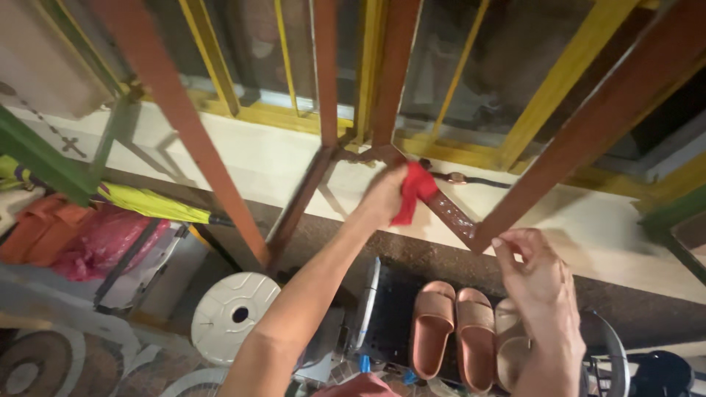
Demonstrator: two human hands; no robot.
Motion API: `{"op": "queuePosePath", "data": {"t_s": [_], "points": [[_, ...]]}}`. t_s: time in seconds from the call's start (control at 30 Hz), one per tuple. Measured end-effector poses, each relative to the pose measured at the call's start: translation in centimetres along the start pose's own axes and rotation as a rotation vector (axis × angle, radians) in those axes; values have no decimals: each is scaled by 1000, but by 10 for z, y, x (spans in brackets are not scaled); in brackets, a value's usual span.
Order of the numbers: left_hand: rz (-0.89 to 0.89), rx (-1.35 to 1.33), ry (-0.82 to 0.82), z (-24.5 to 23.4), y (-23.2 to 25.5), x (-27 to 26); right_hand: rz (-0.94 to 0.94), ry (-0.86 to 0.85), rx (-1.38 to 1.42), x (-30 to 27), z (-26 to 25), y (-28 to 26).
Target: The person wipes the window frame and glass with a red cloth. They clean the vertical and horizontal sections of the frame and the glass pane, moving the cloth across different areas of the window.
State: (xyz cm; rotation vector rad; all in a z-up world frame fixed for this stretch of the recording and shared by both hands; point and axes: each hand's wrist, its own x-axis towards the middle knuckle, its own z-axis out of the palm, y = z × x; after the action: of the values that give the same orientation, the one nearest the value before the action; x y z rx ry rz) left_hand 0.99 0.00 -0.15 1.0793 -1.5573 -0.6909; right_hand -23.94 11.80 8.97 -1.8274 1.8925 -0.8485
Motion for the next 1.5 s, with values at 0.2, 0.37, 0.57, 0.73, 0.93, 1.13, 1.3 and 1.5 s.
{"op": "queuePosePath", "data": {"t_s": [0.2,0.37,0.57,0.73,0.93,1.13,1.3,1.5], "points": [[208,304,3,-40,45,-37,-66,-121,112,-9,17,-11],[241,413,83,-98,110,-64,-267,-133,179,-11,48,-31],[520,788,150,-157,185,-94,-360,-225,211,-16,100,-84],[628,1138,231,-175,212,-91,-413,-347,232,-13,137,-122],[385,1913,-51,-169,222,-84,-707,-435,386,8,164,-157],[41,2151,-357,-153,220,-80,-871,-481,475,22,162,-185],[55,2142,-164,-149,221,-71,-750,-562,421,35,138,-207],[164,2117,197,-159,247,-49,-1143,-461,629,49,106,-235]]}}
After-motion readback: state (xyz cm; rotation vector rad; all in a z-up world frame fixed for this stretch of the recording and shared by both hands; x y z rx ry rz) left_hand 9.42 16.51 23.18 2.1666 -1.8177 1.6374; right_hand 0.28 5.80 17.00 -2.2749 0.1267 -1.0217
